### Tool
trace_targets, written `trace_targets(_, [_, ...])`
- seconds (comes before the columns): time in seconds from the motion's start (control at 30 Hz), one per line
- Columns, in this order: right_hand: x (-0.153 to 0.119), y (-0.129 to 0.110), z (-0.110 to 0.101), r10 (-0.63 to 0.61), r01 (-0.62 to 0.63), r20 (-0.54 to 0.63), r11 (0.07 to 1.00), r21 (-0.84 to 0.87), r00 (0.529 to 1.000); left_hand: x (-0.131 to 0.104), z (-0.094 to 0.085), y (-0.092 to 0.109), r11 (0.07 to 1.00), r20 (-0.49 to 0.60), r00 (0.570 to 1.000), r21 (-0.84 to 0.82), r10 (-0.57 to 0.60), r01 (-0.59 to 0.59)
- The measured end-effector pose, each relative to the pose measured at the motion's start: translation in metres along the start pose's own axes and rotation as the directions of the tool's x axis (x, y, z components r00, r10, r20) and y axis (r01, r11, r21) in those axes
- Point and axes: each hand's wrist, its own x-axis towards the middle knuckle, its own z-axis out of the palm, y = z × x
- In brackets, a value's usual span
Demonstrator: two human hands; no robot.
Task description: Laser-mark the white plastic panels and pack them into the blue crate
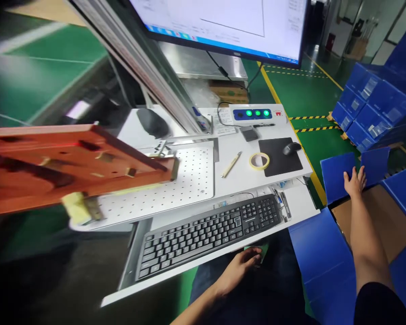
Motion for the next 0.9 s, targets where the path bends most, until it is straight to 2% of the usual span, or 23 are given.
trace_targets(0.07, [0.004, -0.008, 0.020, -0.011, 0.019, 0.110, 0.997, -0.070, 0.994, -0.005, -0.002, 0.002, 0.970, -0.088, 0.995, -0.241, -0.041, 0.018])
trace_targets(0.13, [0.006, -0.009, 0.036, 0.004, 0.025, 0.210, 0.990, -0.137, 0.978, -0.010, -0.004, 0.006, 0.858, -0.150, 0.985, -0.513, -0.082, -0.006])
trace_targets(0.17, [0.007, -0.008, 0.044, 0.021, 0.024, 0.254, 0.985, -0.173, 0.967, -0.011, -0.004, 0.009, 0.792, -0.176, 0.980, -0.610, -0.094, -0.033])
trace_targets(0.23, [0.007, -0.003, 0.058, 0.065, 0.020, 0.326, 0.968, -0.251, 0.943, -0.012, -0.003, 0.016, 0.708, -0.230, 0.968, -0.700, -0.102, -0.092])
trace_targets(0.3, [0.007, 0.001, 0.071, 0.116, 0.016, 0.378, 0.944, -0.328, 0.918, -0.012, 0.001, 0.023, 0.682, -0.272, 0.955, -0.721, -0.115, -0.123])
trace_targets(0.4, [0.006, 0.009, 0.087, 0.176, 0.018, 0.423, 0.909, -0.416, 0.889, -0.011, 0.006, 0.027, 0.691, -0.302, 0.938, -0.715, -0.169, -0.105])
trace_targets(0.57, [0.004, 0.022, 0.102, 0.194, 0.043, 0.450, 0.885, -0.465, 0.872, -0.014, 0.005, 0.025, 0.725, -0.290, 0.933, -0.687, -0.212, -0.049])
trace_targets(0.73, [-0.009, 0.024, 0.097, 0.135, 0.055, 0.403, 0.903, -0.427, 0.905, -0.017, 0.002, 0.022, 0.742, -0.294, 0.931, -0.670, -0.215, -0.041])
trace_targets(0.9, [-0.031, 0.025, 0.073, 0.050, 0.090, 0.378, 0.935, -0.344, 0.925, -0.016, -0.002, 0.016, 0.763, -0.282, 0.938, -0.646, -0.202, -0.030])
